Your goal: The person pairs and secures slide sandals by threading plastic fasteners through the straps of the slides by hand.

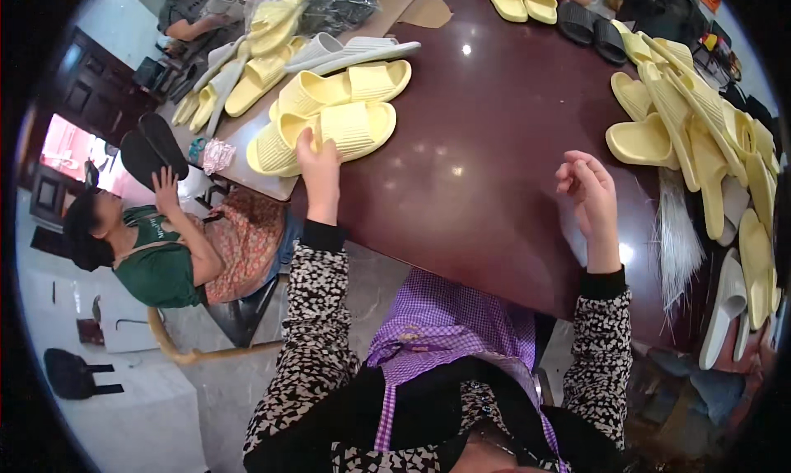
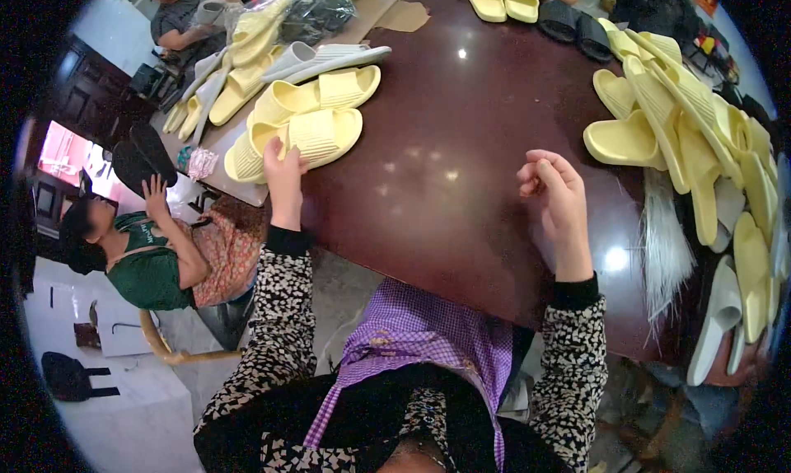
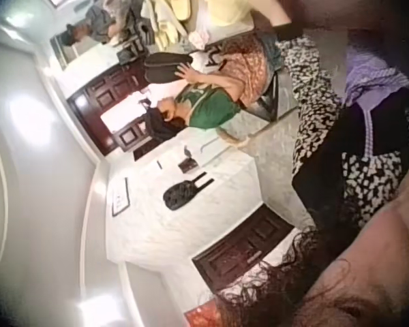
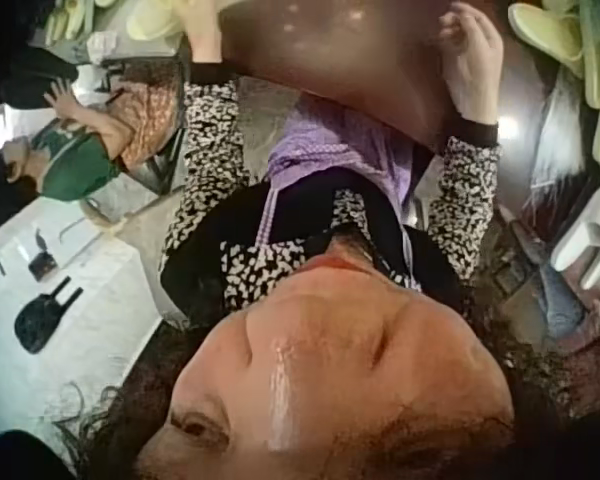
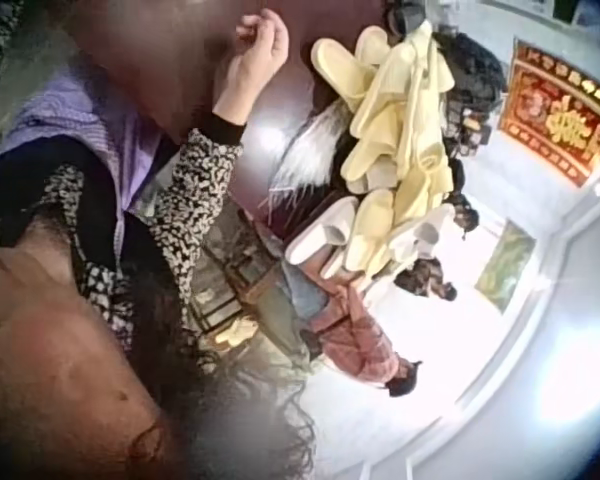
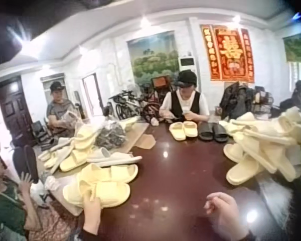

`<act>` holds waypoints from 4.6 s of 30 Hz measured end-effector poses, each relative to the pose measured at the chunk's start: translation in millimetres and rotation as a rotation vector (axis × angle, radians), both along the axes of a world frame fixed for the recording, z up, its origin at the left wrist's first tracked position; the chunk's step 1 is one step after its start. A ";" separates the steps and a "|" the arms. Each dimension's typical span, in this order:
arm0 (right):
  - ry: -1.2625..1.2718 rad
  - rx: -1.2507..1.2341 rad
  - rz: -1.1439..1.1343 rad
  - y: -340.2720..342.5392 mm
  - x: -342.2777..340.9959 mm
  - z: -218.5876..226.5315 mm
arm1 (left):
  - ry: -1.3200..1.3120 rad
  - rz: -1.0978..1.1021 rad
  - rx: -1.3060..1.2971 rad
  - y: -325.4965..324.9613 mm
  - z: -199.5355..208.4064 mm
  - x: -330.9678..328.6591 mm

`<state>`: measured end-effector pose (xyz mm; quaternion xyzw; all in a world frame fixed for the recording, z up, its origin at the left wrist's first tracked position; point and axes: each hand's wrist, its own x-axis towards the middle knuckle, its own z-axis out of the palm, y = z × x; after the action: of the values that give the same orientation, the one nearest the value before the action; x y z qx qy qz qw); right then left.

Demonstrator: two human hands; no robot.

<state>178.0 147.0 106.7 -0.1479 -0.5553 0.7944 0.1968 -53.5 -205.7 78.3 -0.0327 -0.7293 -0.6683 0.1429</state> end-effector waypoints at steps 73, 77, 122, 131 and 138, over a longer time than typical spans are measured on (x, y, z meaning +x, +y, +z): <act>0.161 -0.095 -0.628 116.1 27.4 -53.4 | 0.245 -0.845 -0.644 87.6 68.8 -32.8; -0.070 0.052 -0.502 105.8 27.7 -54.6 | 0.443 -1.015 -0.994 122.1 74.6 -18.7; -1.002 1.388 -1.062 227.7 201.7 -63.5 | 0.640 -0.958 -0.512 213.9 -20.7 93.2; -1.073 1.262 -1.032 233.1 238.5 -78.9 | 0.632 -0.943 -0.492 215.4 -24.2 89.3; -1.072 1.239 -0.934 204.3 280.9 -96.0 | 0.634 -0.964 -0.527 217.4 -29.8 87.2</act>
<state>458.9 351.3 10.7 -0.5704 -0.7797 0.0246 0.2570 33.7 11.6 48.6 -0.5879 -0.6950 -0.4134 0.0220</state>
